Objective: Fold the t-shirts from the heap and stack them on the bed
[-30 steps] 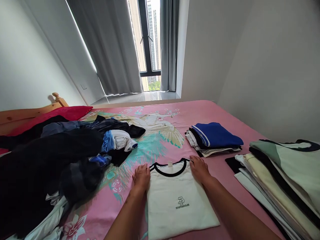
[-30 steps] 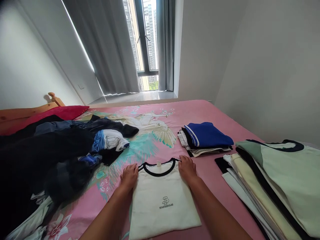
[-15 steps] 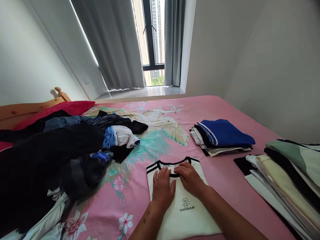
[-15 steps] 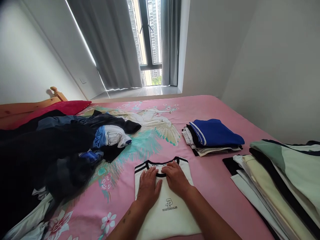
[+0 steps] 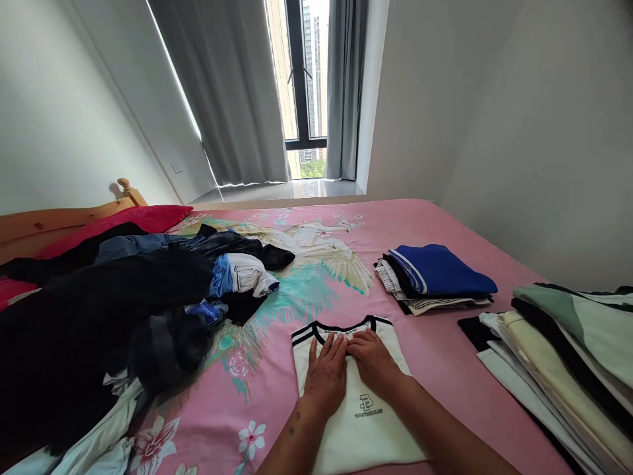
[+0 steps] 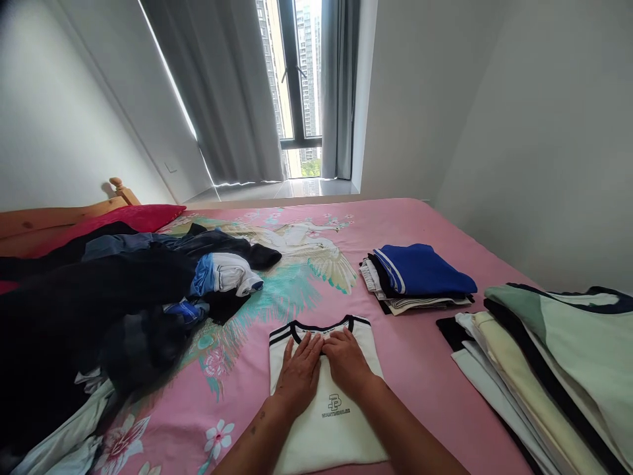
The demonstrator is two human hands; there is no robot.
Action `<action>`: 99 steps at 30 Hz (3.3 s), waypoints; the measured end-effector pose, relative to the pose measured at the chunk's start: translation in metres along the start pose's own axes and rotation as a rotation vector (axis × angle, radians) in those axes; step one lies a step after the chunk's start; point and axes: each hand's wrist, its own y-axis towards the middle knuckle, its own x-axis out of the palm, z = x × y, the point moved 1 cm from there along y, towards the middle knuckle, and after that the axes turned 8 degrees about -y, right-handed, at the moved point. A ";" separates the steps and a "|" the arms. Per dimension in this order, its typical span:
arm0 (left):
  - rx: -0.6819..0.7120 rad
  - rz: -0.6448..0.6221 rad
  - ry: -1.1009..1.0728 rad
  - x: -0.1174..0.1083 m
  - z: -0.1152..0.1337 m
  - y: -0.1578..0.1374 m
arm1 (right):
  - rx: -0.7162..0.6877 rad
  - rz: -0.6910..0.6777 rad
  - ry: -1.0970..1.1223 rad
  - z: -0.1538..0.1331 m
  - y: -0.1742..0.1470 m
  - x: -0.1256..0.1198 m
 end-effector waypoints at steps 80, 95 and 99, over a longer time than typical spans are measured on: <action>-0.605 -0.028 0.155 -0.012 -0.042 0.003 | 0.525 -0.209 -0.297 0.032 -0.011 0.000; -0.452 -0.235 0.083 -0.030 -0.017 -0.049 | 0.523 -0.262 -0.347 0.028 -0.047 -0.001; -0.339 -0.247 0.072 -0.037 0.000 -0.073 | 0.395 -0.227 -0.360 0.009 -0.077 -0.004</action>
